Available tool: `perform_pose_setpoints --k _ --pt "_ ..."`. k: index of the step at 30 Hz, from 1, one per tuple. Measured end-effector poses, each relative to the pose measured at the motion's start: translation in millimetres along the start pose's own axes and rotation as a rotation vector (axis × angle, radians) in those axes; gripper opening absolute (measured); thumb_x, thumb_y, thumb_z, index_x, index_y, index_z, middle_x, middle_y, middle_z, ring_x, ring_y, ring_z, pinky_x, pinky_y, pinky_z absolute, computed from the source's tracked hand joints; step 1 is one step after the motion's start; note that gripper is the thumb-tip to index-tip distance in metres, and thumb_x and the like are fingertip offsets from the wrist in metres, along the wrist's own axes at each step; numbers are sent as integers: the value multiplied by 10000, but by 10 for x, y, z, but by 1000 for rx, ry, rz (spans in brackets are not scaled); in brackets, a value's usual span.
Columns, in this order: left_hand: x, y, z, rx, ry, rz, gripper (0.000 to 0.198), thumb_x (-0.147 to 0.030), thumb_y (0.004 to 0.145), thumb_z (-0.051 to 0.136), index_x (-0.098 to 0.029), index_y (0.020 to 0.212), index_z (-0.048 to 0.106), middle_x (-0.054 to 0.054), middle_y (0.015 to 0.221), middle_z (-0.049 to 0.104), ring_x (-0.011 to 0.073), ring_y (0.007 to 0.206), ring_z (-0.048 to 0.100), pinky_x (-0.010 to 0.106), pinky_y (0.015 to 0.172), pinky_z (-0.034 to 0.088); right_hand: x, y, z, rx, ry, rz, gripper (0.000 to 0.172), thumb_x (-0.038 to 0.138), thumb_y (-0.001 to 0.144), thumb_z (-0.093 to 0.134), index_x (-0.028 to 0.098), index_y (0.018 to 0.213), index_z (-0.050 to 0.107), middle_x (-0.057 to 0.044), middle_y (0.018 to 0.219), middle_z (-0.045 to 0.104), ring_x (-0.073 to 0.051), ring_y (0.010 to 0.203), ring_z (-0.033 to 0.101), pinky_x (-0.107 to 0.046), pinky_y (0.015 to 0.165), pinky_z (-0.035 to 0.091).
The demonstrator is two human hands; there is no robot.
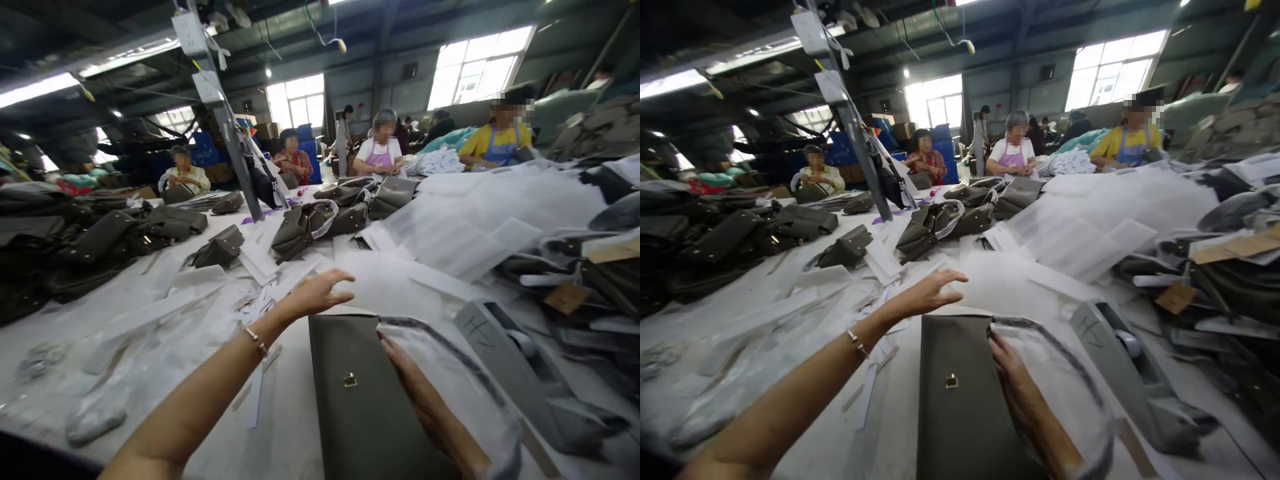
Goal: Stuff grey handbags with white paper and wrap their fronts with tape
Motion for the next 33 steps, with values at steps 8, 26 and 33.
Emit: perform_pose_setpoints --k 8,26,33 --pt "855 -798 413 -53 -180 -186 417 -505 953 387 -174 951 641 22 920 658 177 889 596 267 798 463 -128 -199 315 179 -242 110 661 304 688 806 243 1306 580 -71 1220 688 -265 1067 659 -365 869 541" --pt "1169 -1873 181 -604 -10 -679 246 -399 826 509 -222 702 392 -47 656 449 154 665 468 264 644 334 500 -429 -1287 -427 -440 -68 477 591 651 774 194 908 711 -114 1026 732 -323 1003 684 -483 925 541" --pt "762 -1787 464 -491 106 -713 147 -313 885 513 -228 771 474 -44 626 532 154 604 539 255 591 315 1003 -483 -15 -122 -1205 -429 371 543 847 555 269 1035 720 -79 1129 714 -280 1073 644 -422 979 493"
Point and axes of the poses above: each hand's wrist, its own y-axis towards the middle knuckle, its own z-axis out of the palm, x = y × z, the point moved 9 cm from there along y, towards the middle knuckle
